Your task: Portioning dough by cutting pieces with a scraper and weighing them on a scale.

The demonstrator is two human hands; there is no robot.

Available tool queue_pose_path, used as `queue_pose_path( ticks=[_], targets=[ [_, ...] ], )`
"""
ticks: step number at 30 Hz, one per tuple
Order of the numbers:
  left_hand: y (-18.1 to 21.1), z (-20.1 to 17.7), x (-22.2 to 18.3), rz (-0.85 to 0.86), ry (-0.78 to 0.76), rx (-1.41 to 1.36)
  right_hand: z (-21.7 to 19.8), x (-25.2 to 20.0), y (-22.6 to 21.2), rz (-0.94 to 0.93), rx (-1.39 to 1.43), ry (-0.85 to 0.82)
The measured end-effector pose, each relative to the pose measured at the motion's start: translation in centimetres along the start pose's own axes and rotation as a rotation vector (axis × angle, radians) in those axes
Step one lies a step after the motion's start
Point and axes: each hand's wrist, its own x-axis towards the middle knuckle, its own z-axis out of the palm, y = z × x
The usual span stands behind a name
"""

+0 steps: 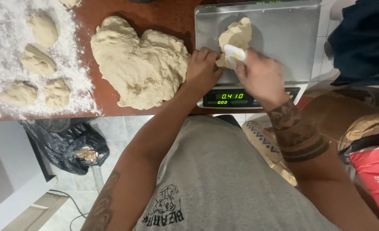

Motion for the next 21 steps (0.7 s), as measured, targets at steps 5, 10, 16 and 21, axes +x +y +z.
queue_pose_path(
  ticks=[5,10,16,21],
  targets=[
    [-0.6,0.7,-0.5,-0.046,-0.049,-0.003,1.7,1.1,-2.0,-0.077,-0.299,-0.149],
    [-0.8,-0.2,-0.8,0.027,0.074,0.033,0.7,2.9,-3.4,-0.32,-0.627,0.337],
    [-1.4,-10.3,-1.3,-0.175,-0.037,-0.326,0.4,4.7,-0.2,-0.235,-0.225,-0.345],
    [-9.7,-14.1,-6.6,-0.448,0.16,-0.219,-4.5,4.0,-0.1,0.043,0.109,-0.517]
  ],
)
